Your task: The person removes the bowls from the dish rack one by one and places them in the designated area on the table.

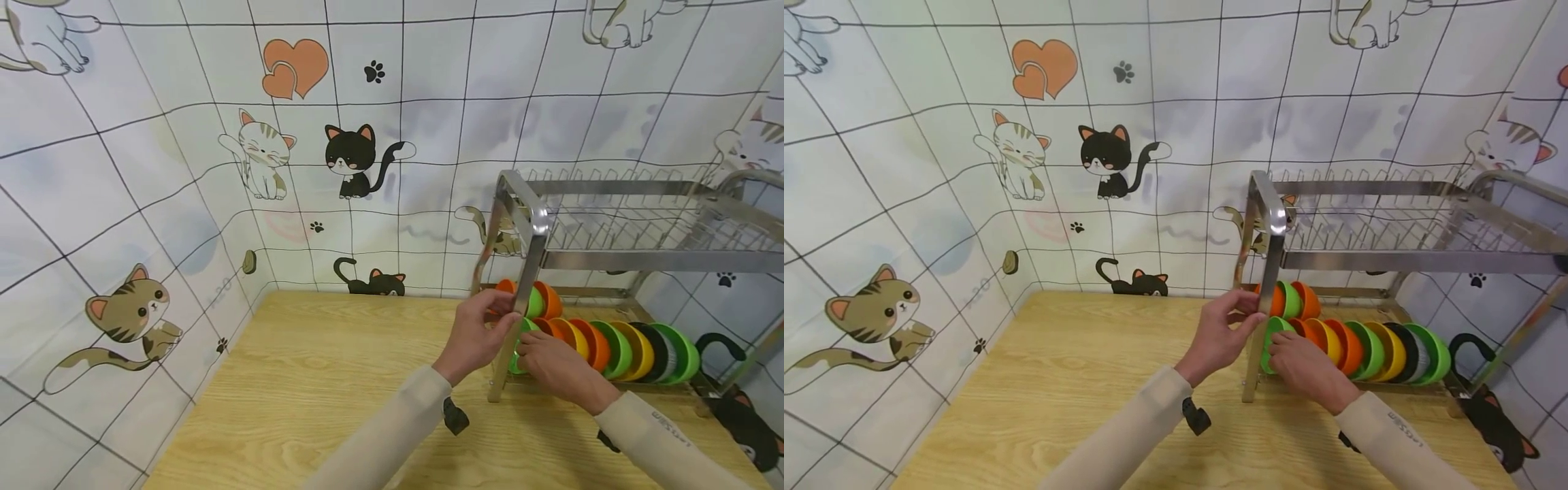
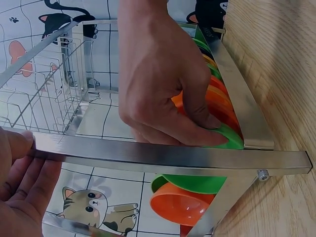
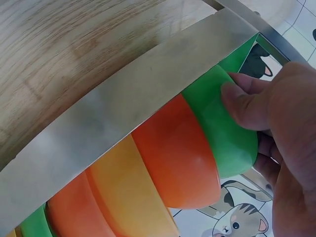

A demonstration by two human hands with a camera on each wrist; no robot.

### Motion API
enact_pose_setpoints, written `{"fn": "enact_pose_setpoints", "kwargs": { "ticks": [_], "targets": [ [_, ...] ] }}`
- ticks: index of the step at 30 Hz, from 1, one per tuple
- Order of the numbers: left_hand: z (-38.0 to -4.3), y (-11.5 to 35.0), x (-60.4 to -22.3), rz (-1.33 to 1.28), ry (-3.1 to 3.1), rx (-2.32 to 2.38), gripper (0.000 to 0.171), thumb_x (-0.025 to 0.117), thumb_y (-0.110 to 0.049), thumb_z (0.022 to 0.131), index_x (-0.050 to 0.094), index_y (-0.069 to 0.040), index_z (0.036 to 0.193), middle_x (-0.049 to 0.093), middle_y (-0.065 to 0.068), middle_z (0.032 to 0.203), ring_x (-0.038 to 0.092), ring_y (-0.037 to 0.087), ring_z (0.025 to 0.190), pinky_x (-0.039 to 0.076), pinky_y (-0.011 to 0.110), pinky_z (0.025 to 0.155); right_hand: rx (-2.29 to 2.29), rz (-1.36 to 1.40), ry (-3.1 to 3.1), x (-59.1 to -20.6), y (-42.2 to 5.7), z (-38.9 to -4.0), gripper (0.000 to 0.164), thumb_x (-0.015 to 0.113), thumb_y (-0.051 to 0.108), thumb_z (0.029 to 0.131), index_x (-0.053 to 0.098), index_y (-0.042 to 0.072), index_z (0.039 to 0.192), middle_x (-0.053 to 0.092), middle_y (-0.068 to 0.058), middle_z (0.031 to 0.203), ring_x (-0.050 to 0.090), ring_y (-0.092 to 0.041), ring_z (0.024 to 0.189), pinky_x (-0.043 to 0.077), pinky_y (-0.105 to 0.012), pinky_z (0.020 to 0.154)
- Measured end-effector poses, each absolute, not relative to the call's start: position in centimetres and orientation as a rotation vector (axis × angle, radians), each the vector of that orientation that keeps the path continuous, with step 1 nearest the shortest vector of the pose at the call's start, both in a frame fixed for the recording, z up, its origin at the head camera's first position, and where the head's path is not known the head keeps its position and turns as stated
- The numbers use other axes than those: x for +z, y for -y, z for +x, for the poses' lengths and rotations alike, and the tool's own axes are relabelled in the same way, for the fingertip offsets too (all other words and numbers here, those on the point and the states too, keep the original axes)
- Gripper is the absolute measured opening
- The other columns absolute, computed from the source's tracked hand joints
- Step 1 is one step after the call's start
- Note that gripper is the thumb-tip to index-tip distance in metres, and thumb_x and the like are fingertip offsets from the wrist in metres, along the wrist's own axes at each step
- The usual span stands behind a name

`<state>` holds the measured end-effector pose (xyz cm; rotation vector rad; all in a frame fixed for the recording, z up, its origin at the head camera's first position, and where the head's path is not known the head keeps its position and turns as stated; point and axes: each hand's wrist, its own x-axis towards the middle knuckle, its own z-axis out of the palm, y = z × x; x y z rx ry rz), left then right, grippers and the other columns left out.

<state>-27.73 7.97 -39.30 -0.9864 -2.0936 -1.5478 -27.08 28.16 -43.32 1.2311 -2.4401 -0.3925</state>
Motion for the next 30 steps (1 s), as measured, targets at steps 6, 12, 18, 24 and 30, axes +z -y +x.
{"fn": "enact_pose_setpoints", "kwargs": {
  "ticks": [6, 12, 18, 24, 30],
  "targets": [
    [-27.5, -8.1, -39.4, -0.991, 2.097, -1.532, 0.022, 0.068, -0.012, 0.099, 0.066, -0.009, 0.121, 0.074, 0.003, 0.105, 0.068, 0.006, 0.092, 0.055, 0.01, 0.081, -0.37, 1.197, 2.476, -43.4, -28.1, -26.9, 0.019, 0.089, 0.008, 0.074, 0.072, 0.013, 0.068, 0.072, 0.005, 0.084, 0.062, -0.021, 0.097, 0.054, -0.041, 0.096],
    [-27.6, -8.0, -39.3, -0.995, 2.087, -1.524, 0.022, 0.068, -0.011, 0.099, 0.066, -0.009, 0.12, 0.074, 0.004, 0.105, 0.068, 0.005, 0.092, 0.055, 0.01, 0.08, -0.36, 1.195, 2.495, -43.2, -28.3, -27.0, 0.018, 0.09, 0.007, 0.072, 0.073, 0.012, 0.07, 0.071, 0.003, 0.085, 0.061, -0.023, 0.098, 0.054, -0.043, 0.098],
    [-27.7, -7.9, -39.3, -0.994, 2.093, -1.527, 0.022, 0.068, -0.012, 0.099, 0.066, -0.009, 0.12, 0.074, 0.004, 0.106, 0.068, 0.005, 0.093, 0.055, 0.01, 0.08, -0.316, 1.194, 2.466, -43.0, -28.6, -27.1, 0.024, 0.092, 0.005, 0.069, 0.07, 0.013, 0.067, 0.062, 0.004, 0.076, 0.056, -0.022, 0.091, 0.054, -0.041, 0.094],
    [-27.6, -7.8, -39.3, -0.983, 2.094, -1.558, 0.02, 0.068, -0.011, 0.099, 0.067, -0.009, 0.119, 0.074, 0.004, 0.104, 0.067, 0.005, 0.091, 0.056, 0.012, 0.079, -0.282, 1.207, 2.428, -43.1, -29.0, -27.2, 0.028, 0.096, 0.008, 0.064, 0.068, 0.014, 0.067, 0.053, 0.005, 0.073, 0.052, -0.019, 0.084, 0.054, -0.04, 0.09],
    [-27.5, -7.8, -39.2, -0.992, 2.094, -1.546, 0.02, 0.068, -0.012, 0.099, 0.066, -0.009, 0.119, 0.073, 0.004, 0.104, 0.067, 0.005, 0.09, 0.056, 0.011, 0.079, -0.252, 1.204, 2.397, -42.9, -29.3, -27.0, 0.028, 0.096, 0.005, 0.062, 0.071, 0.014, 0.07, 0.053, 0.005, 0.074, 0.05, -0.019, 0.086, 0.053, -0.038, 0.085]
  ]
}}
